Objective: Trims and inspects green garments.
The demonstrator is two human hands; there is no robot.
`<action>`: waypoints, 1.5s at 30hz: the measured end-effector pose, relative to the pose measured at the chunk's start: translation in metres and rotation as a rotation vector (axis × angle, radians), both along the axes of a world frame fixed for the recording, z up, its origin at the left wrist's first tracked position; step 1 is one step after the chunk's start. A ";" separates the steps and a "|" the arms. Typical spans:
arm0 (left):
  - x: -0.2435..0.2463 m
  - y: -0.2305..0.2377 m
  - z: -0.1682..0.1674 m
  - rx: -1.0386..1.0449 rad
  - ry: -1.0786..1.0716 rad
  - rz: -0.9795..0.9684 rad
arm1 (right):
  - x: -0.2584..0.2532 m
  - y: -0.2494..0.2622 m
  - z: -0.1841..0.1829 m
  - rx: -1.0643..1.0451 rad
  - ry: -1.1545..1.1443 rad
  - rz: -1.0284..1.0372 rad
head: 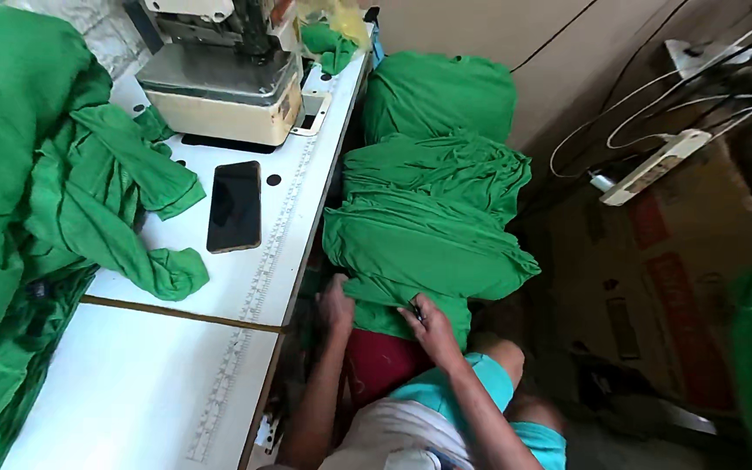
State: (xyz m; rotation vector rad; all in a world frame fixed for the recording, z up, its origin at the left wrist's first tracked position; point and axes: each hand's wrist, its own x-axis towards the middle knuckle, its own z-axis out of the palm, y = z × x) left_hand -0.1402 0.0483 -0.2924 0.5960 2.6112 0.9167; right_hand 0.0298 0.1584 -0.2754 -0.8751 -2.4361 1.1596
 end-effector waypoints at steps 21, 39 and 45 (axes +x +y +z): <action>0.039 -0.052 -0.017 0.429 -0.035 -0.159 | 0.011 0.038 0.007 -0.153 0.020 -0.189; 0.018 -0.019 -0.049 0.479 -0.612 -0.068 | -0.028 0.005 -0.039 -0.493 -0.230 0.204; 0.018 -0.016 -0.048 0.514 -0.659 -0.025 | -0.037 0.006 -0.034 -0.366 -0.410 0.261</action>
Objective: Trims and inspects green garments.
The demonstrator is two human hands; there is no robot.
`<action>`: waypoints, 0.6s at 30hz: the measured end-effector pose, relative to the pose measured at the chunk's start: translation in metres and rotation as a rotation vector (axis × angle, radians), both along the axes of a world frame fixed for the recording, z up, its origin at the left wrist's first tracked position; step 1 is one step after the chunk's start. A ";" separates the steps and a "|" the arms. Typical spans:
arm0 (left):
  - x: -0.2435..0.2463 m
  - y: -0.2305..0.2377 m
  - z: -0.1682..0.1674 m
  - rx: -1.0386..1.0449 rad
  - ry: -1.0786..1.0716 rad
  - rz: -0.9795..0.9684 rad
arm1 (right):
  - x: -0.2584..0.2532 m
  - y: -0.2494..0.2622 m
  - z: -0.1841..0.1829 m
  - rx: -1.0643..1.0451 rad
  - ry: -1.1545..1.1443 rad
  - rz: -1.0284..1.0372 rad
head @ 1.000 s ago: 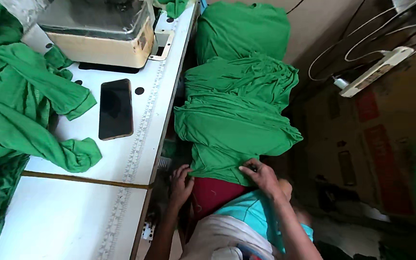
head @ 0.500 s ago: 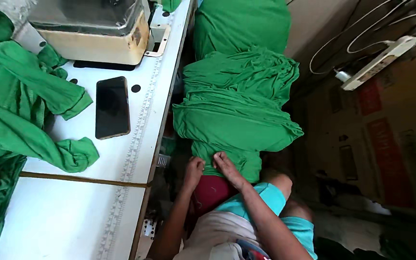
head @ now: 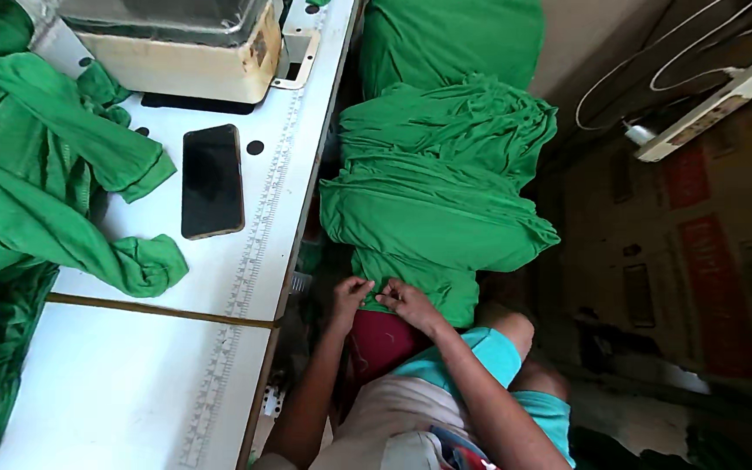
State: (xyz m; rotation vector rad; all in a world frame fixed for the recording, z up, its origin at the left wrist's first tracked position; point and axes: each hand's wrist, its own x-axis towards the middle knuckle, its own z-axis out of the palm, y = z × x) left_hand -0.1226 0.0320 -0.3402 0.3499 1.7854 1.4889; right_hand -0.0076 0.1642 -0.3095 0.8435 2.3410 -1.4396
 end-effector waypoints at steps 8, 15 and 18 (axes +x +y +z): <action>0.001 0.000 -0.002 0.017 -0.020 0.034 | 0.002 -0.001 -0.004 0.021 0.036 -0.024; 0.001 0.001 0.000 0.023 -0.043 0.039 | -0.003 -0.006 0.008 0.109 -0.058 0.048; 0.000 0.002 0.001 0.010 -0.050 0.042 | -0.001 -0.006 0.005 0.114 -0.052 0.045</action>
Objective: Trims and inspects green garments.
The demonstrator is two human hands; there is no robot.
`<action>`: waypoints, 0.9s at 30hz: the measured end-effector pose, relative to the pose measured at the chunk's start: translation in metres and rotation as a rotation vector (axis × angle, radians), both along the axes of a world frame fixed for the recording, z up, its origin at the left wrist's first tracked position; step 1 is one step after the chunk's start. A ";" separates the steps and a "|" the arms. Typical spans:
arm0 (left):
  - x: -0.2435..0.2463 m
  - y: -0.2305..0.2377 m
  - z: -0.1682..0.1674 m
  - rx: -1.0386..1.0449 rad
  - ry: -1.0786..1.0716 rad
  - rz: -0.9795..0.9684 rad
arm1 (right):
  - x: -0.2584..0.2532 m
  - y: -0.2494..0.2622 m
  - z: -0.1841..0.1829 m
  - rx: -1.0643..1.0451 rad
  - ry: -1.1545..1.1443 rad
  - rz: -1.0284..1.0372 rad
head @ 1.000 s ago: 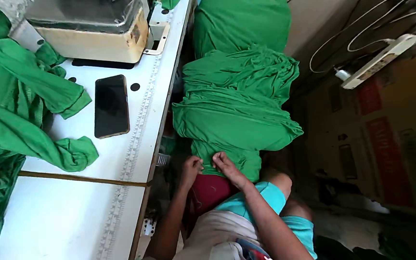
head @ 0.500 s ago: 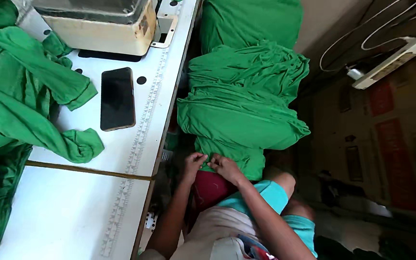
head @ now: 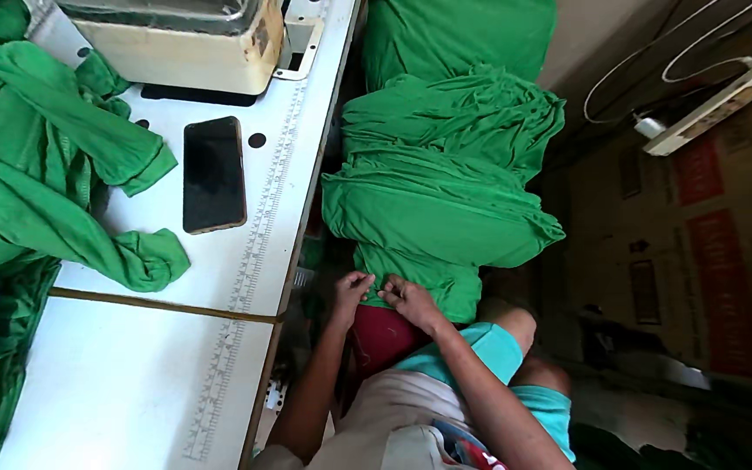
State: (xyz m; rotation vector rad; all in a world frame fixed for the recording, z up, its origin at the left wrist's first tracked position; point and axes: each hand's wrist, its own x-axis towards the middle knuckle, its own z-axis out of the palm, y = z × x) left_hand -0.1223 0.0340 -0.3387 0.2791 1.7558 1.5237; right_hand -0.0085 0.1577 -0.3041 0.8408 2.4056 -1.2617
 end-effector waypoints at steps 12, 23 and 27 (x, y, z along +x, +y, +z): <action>-0.043 -0.034 -0.002 -0.425 0.329 0.359 | 0.028 0.026 -0.026 -0.972 0.554 -0.774; -0.021 -0.002 -0.002 -0.346 0.474 -0.112 | 0.028 0.012 -0.031 -0.671 0.663 -0.748; -0.030 -0.023 0.018 -0.363 0.554 -0.088 | 0.034 0.008 -0.024 -0.299 0.557 -0.511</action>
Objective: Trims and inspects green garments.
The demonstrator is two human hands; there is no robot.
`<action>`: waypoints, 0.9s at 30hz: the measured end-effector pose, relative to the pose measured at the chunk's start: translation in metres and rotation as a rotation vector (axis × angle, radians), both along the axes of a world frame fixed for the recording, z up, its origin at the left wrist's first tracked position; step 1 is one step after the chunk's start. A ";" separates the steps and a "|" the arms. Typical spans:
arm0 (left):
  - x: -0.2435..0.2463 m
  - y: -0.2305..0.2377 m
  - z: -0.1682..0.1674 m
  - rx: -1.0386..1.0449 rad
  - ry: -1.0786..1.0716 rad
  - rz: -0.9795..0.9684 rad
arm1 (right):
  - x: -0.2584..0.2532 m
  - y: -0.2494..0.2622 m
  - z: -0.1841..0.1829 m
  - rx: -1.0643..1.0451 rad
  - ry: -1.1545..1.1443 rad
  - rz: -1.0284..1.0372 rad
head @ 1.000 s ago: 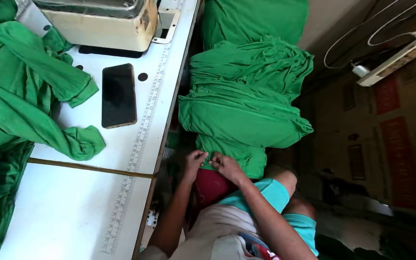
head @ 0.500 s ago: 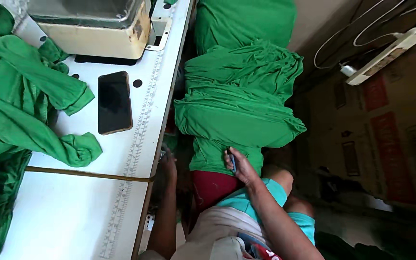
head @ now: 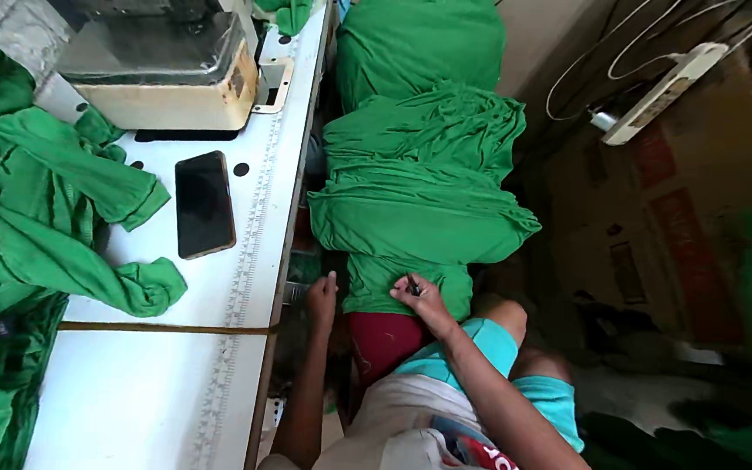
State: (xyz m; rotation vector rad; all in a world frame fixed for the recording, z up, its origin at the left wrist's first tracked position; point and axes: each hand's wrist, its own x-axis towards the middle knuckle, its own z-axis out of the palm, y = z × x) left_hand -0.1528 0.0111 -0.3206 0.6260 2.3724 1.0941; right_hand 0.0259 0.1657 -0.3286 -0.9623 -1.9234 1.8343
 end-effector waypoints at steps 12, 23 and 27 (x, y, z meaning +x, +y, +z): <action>0.017 0.006 0.004 0.040 -0.036 -0.334 | -0.015 0.001 0.020 0.376 -0.418 0.275; 0.001 -0.014 -0.018 0.360 -0.274 0.386 | -0.004 0.008 0.043 0.533 -0.790 0.166; 0.000 -0.028 -0.030 0.165 -0.019 0.430 | 0.033 0.030 0.038 0.404 -0.762 0.029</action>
